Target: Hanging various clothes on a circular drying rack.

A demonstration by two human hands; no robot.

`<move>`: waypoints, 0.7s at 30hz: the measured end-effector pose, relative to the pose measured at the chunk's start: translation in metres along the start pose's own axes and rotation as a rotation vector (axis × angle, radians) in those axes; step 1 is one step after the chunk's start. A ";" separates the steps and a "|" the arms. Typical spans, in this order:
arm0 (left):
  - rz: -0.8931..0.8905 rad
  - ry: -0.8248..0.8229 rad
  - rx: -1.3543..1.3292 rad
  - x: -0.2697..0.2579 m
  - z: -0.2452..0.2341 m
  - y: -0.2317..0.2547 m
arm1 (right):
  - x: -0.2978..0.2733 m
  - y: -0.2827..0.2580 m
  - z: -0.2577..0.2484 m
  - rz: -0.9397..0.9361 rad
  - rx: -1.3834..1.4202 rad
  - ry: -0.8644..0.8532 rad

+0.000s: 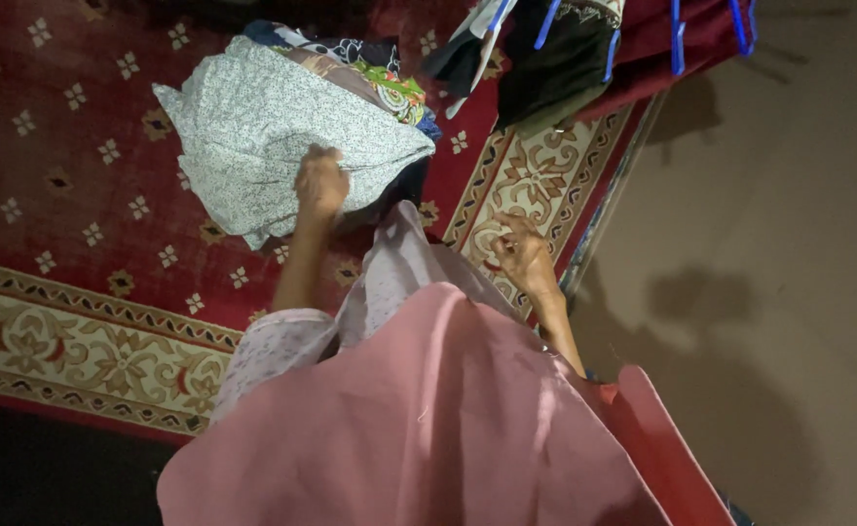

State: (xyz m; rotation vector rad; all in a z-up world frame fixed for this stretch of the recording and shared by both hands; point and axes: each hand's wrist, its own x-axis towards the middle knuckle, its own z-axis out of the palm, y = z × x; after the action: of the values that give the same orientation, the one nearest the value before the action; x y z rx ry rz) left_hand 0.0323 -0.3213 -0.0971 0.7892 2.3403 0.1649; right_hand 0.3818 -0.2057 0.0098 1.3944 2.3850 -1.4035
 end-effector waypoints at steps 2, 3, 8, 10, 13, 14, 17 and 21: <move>0.207 0.173 0.050 0.032 0.062 -0.020 | 0.000 -0.011 -0.005 0.039 -0.003 -0.016; 0.411 0.344 0.098 0.047 0.094 -0.029 | -0.002 -0.016 -0.007 0.083 -0.005 -0.036; 0.492 0.134 0.226 0.026 0.092 0.025 | -0.007 -0.011 -0.007 -0.012 -0.051 -0.017; 0.557 0.223 0.271 0.031 0.106 0.027 | -0.012 -0.006 -0.007 0.038 -0.032 -0.017; 0.628 0.337 0.305 0.034 0.109 0.023 | -0.016 0.014 -0.003 -0.177 0.169 0.054; 0.610 0.269 0.280 0.029 0.099 0.028 | -0.018 -0.007 -0.012 0.076 0.079 -0.056; 0.490 0.043 0.167 0.011 0.055 0.044 | -0.021 -0.001 -0.005 0.158 0.101 -0.071; 0.243 -0.157 -0.289 0.014 0.026 0.024 | -0.022 0.024 0.004 -0.002 0.100 0.016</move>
State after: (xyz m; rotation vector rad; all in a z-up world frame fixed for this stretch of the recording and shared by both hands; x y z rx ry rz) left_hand 0.0521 -0.2956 -0.1178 0.9025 2.0100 0.5142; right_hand 0.4110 -0.2192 0.0007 1.4306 2.3570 -1.5381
